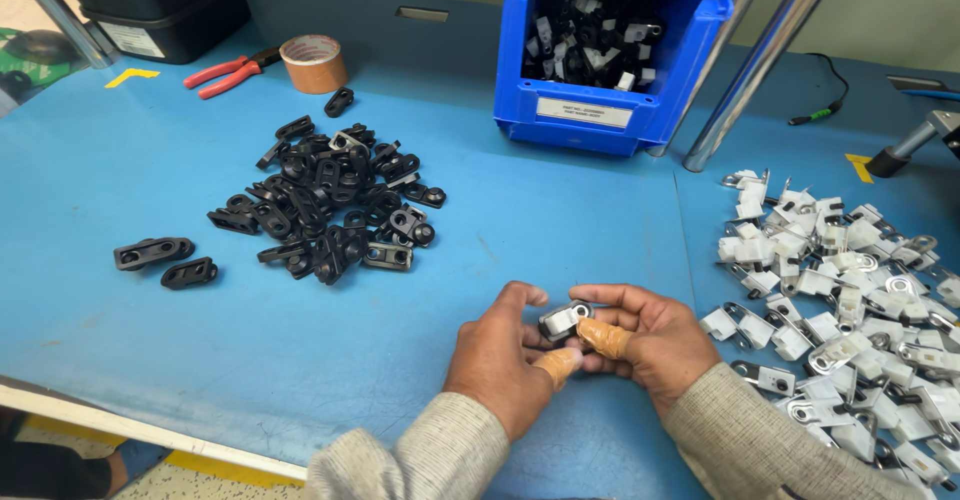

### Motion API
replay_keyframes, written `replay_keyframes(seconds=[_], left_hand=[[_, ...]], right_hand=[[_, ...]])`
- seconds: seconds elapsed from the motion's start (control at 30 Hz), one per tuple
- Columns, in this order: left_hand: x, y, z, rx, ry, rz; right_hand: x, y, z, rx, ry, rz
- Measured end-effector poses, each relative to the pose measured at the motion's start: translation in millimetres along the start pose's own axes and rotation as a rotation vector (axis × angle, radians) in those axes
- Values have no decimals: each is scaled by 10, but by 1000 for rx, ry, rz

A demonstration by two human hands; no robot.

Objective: The person picks black rubber grommets from a pile and presses them one at a time into metal bracket housings, then places the assembled clamps onto a growing pile of finished white brackets on the right side of the workbench, repeating the assembly cycle throughout the clip.

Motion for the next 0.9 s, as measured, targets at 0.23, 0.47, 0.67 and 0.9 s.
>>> replay_keyframes(seconds=[0.23,0.47,0.67,0.9], left_hand=[[-30,-114,12,28,8,-60],[-63,-196,268,-64,-163,265],[-9,-582,452,-14,-223,96],[-100,-1587,328,242,-27,-485]], right_hand=[[21,-10,-197,67,133,-37],[253,210,865,-93,-74,90],[413,-22,1677,-155,-304,-120],[-27,-17,35,-144,-26,-119]])
Point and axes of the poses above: each hand's wrist, its own x-axis towards the middle knuckle, its own y-axis out of the palm, z = x × y, the point moved 10 cm from there along x, towards the middle knuckle, and after that the axes turned 6 degrees about z, right-handed, at the moved point
